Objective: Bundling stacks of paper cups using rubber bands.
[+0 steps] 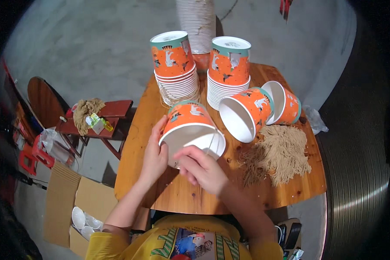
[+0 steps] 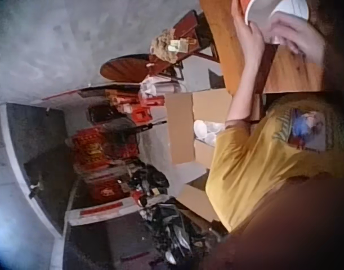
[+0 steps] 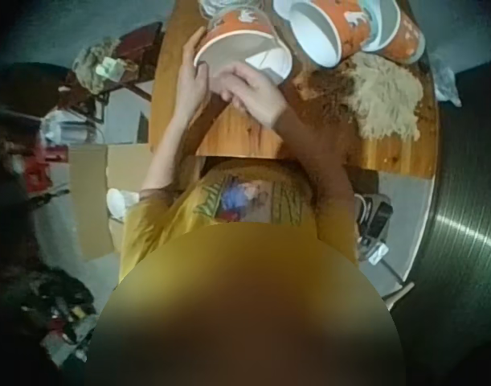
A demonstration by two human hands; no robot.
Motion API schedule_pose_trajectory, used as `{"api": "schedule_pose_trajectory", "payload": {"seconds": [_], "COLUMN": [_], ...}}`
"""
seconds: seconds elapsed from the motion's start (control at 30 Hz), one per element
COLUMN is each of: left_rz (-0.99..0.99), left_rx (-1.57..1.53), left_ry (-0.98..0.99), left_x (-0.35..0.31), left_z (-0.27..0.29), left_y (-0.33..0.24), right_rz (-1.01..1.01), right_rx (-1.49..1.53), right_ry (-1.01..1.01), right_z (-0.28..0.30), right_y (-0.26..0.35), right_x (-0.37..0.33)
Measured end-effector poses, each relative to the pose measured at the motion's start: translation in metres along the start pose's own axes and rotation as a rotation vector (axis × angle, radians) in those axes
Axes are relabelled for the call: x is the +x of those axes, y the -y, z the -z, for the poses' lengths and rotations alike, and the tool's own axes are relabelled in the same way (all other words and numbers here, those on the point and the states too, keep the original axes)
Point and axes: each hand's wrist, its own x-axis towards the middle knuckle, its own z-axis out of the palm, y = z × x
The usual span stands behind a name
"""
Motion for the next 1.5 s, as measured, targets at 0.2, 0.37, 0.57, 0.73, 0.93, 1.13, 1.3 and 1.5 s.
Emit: {"api": "schedule_pose_trajectory", "payload": {"seconds": [0.2, 0.37, 0.57, 0.73, 0.93, 1.13, 1.3, 1.5], "left_rz": [0.192, 0.768, 0.834, 0.849, 0.848, 0.768, 0.633, 0.485], "left_rx": [-0.130, -0.477, -0.689, -0.748, -0.828, -0.919, -0.648, -0.374], "left_ry": [-0.070, 0.008, 0.047, 0.059, 0.075, 0.073, -0.051, -0.037], "left_x": [0.003, 0.000, -0.013, -0.017, -0.022, -0.023, -0.021, -0.016], "left_z": [0.008, 0.025, 0.029, 0.033, 0.033, 0.034, 0.031, 0.033], "left_y": [-0.001, -0.011, -0.013, -0.012, -0.015, -0.018, -0.006, 0.027], "right_rz": [0.345, 0.453, 0.469, 0.447, 0.489, 0.274, 0.300, 0.326], "right_rx": [-0.050, -0.083, -0.059, 0.034, -0.407, 0.054, 0.142, 0.146], "right_ry": [-0.270, -0.319, -0.194, -0.219, -0.422, -0.419, -0.488, -0.448], "right_z": [0.023, 0.028, 0.024, 0.007, -0.014, -0.023, -0.011, 0.001], "right_y": [0.033, 0.058, 0.052, 0.052, 0.059, 0.067, 0.056, 0.053], "right_x": [-0.032, -0.015, -0.008, -0.010, -0.022, -0.025, -0.011, 0.003]}}
